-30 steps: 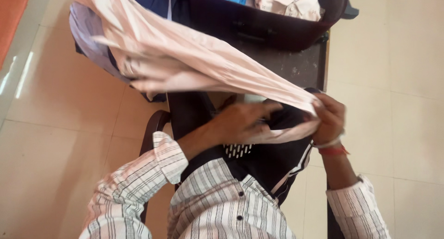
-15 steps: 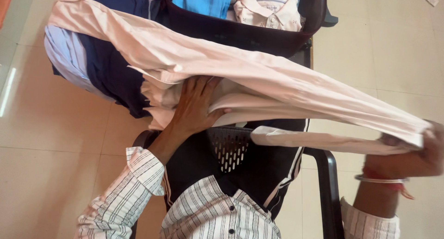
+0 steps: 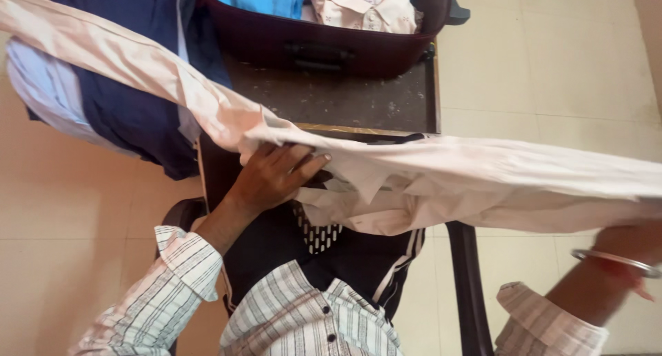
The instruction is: The person folds a patterned short-sleeved shirt and buttons the front of a white long-sleeved shirt by hand.
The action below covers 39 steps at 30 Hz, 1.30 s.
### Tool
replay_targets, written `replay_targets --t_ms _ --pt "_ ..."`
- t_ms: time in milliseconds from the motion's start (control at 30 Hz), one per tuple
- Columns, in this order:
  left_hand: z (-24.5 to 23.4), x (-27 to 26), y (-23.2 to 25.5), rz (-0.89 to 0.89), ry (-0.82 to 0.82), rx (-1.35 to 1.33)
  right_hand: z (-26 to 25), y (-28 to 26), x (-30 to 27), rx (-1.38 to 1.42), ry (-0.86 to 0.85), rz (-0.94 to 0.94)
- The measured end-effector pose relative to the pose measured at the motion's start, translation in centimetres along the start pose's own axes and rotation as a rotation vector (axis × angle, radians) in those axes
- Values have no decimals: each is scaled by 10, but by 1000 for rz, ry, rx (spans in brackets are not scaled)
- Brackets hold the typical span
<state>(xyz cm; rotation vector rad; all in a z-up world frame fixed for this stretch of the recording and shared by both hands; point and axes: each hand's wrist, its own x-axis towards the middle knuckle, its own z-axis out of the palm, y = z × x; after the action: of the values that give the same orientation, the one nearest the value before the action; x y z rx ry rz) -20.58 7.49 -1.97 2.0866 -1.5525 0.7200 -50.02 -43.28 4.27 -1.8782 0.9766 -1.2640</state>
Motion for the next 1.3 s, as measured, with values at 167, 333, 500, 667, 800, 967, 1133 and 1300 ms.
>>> replay_targets --t_ms 167,333,500,667,800,967,1133,1300 --pt "9 10 -9 -270 -243 7 35 -52 -30 -392 -163 -445" --pt "17 -1 -32 -615 -448 48 119 -107 -96 -154 -804 -494" --pt "47 -16 -66 -733 -587 -32 202 -125 -127 -531 -1184 -578" --pt "73 -30 -63 -591 -559 159 252 -104 -138 -1038 -1387 -607" --pt "72 -22 -65 -626 -845 32 250 -78 -145 -941 -1305 -736" --pt "-8 26 -61 -633 -1006 -488 215 -86 -114 -498 -1551 -494" --pt "-115 72 -56 -376 -1337 -975 153 -138 -34 -142 -2139 -308" --pt "-155 125 -114 -217 -1150 -710 156 -174 51 -44 -1968 -478"
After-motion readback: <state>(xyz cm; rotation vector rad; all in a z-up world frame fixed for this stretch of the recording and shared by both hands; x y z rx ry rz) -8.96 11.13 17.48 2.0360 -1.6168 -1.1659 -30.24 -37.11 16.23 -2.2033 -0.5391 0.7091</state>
